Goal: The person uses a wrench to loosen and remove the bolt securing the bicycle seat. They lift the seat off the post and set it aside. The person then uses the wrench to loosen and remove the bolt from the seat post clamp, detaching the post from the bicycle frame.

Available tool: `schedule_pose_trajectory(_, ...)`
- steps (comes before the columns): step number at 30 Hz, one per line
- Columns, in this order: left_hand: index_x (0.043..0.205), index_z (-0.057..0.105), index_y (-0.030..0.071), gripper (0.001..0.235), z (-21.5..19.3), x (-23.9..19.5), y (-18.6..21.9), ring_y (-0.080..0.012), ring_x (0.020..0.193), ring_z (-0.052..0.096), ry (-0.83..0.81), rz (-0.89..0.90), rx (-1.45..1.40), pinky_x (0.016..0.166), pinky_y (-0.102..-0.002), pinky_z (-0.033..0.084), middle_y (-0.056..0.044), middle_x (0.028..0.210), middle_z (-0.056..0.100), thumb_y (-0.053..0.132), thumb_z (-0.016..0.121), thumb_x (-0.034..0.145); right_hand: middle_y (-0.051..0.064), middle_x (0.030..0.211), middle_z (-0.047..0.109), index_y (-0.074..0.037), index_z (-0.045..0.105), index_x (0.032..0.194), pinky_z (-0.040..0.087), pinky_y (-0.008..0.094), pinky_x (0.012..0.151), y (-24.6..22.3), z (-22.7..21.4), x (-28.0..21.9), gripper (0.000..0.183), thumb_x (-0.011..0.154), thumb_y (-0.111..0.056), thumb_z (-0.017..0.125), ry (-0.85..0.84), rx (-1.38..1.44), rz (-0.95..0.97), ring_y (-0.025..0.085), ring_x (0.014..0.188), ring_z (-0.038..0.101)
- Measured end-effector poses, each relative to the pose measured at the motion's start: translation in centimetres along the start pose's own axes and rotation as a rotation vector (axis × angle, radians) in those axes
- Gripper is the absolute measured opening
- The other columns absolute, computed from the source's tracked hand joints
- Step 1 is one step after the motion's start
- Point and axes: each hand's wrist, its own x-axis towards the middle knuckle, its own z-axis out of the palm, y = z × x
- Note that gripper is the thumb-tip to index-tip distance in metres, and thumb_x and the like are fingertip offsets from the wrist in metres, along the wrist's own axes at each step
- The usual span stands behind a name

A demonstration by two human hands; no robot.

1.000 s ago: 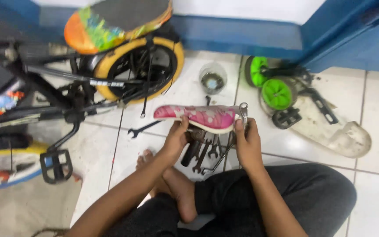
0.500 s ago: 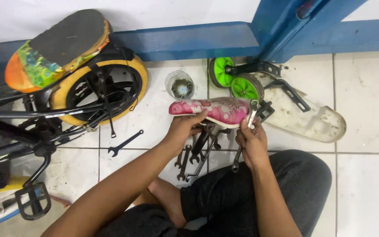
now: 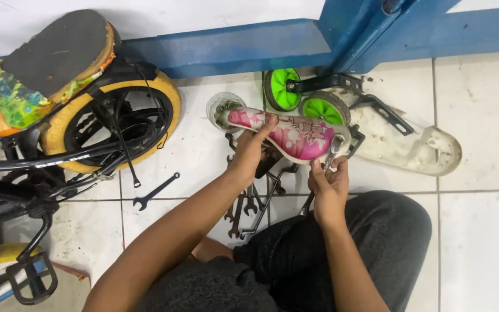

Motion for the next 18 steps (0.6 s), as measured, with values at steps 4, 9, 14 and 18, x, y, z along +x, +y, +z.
schedule_pose_trajectory(4, 0.142, 0.053, 0.003, 0.085, 1.1, -0.1, 0.7, -0.0371, 0.139, 0.049, -0.074, 0.073, 0.147, 0.110, -0.049, 0.044, -0.022, 0.145, 0.056, 0.061, 0.071, 0.083, 0.005, 0.079, 0.064, -0.021, 0.033, 0.100, 0.024, 0.018, 0.044, 2.2, -0.8, 0.3, 0.029, 0.105, -0.010, 0.059, 0.049, 0.147, -0.028, 0.003, 0.044, 0.028)
schedule_pose_trajectory(9, 0.138, 0.059, 0.010, 0.078, 0.7, 2.9, -2.0, -0.0322, 0.128, 0.060, -0.145, 0.118, 0.257, 0.102, -0.046, 0.051, -0.016, 0.136, 0.064, 0.062, 0.075, 0.081, -0.001, 0.072, 0.058, -0.023, 0.034, 0.099, 0.023, 0.018, 0.043, 2.1, 0.1, -0.1, 0.025, 0.109, -0.020, 0.056, 0.165, 0.160, -0.056, 0.004, 0.044, 0.027)
schedule_pose_trajectory(14, 0.138, 0.061, 0.010, 0.076, 0.6, 4.4, -2.6, -0.0288, 0.123, 0.063, -0.165, 0.110, 0.188, 0.097, -0.046, 0.054, -0.014, 0.132, 0.066, 0.053, 0.082, 0.080, -0.007, 0.066, 0.053, -0.021, 0.036, 0.099, 0.021, 0.018, 0.043, 1.9, 1.4, -0.3, 0.026, 0.107, -0.019, 0.060, 0.210, 0.036, -0.066, 0.001, 0.044, 0.030)
schedule_pose_trajectory(18, 0.144, 0.052, -0.001, 0.083, 0.5, 2.5, -0.1, -0.0278, 0.121, 0.061, -0.174, 0.082, 0.169, 0.097, -0.042, 0.052, -0.020, 0.130, 0.064, 0.049, 0.079, 0.083, -0.007, 0.063, 0.050, -0.019, 0.038, 0.093, 0.025, 0.016, 0.044, 1.6, 2.5, 0.4, 0.026, 0.106, -0.018, 0.061, 0.181, -0.075, -0.069, 0.001, 0.046, 0.035)
